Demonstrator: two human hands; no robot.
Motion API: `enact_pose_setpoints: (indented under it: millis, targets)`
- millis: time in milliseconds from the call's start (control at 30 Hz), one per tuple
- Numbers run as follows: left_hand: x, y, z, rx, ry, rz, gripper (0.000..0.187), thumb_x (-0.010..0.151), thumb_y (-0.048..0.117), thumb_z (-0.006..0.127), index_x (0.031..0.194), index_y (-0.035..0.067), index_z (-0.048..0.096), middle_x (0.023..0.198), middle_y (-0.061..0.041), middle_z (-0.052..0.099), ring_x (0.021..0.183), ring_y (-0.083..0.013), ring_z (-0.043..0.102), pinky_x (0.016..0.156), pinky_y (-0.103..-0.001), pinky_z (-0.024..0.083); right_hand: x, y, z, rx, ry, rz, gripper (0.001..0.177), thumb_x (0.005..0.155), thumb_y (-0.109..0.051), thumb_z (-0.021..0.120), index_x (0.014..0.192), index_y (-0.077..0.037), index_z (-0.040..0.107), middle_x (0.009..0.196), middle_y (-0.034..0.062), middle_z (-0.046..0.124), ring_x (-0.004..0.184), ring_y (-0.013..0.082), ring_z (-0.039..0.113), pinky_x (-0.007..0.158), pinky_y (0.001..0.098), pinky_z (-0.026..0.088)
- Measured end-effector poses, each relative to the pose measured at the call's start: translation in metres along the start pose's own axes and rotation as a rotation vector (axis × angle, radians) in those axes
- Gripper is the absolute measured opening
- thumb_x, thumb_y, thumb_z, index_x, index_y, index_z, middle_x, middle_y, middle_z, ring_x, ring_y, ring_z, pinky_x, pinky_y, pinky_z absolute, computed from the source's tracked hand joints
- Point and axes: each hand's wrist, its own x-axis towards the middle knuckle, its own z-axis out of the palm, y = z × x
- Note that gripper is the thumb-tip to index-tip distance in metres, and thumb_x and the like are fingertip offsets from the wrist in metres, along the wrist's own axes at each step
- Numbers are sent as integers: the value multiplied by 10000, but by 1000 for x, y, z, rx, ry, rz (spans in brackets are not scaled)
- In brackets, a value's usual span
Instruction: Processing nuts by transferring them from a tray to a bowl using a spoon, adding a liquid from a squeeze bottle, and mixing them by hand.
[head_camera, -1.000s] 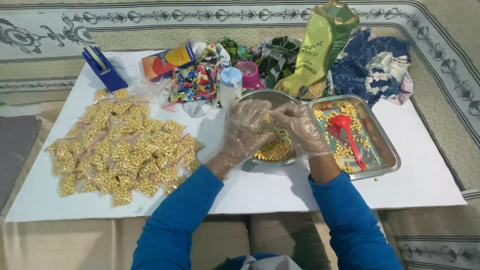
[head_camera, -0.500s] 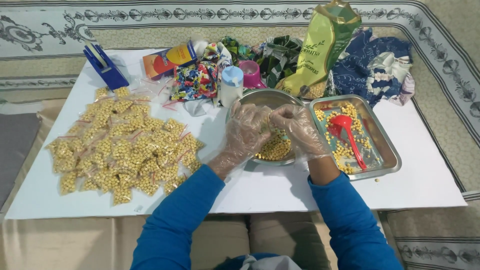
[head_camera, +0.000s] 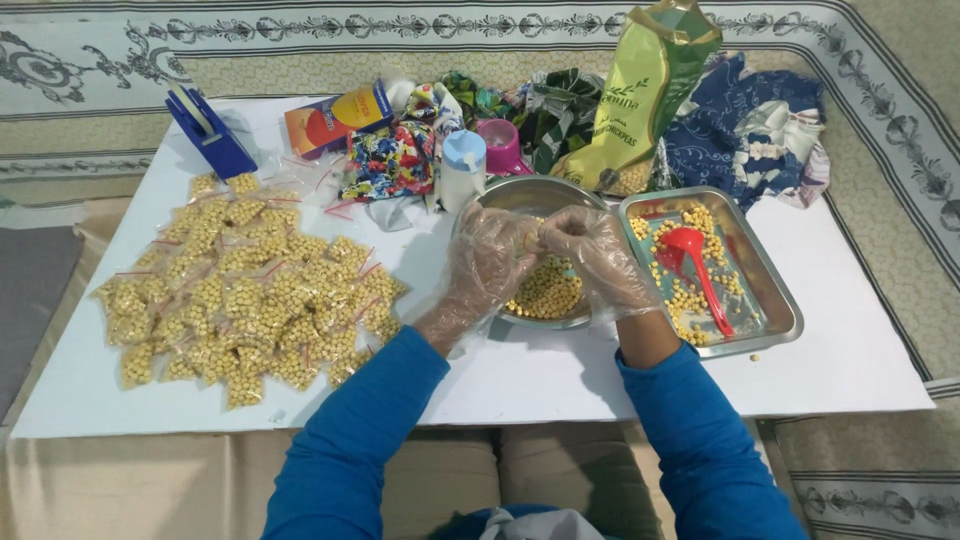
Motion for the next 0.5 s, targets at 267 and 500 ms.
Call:
enact_pose_setpoints:
  millis: [267,500]
  targets:
    - [5,8,-6,33,23,1,240,732,197,874,884,133,700,851,-62,652,903,-283,655,957,-487,496,5,10,2,89,-33,32,207,785,-87,831,969,-64,739,806,41,671,741,82,637,620,194,543]
    - [9,20,-8,169,80,88,260,745,198,867,825,106,638,816,-129,606,867,-318,619,961,-498,476,16,36,-1,148,-68,97,243,802,-65,840,1002,-66,702,834,57,645,770,118,659,676,251,561]
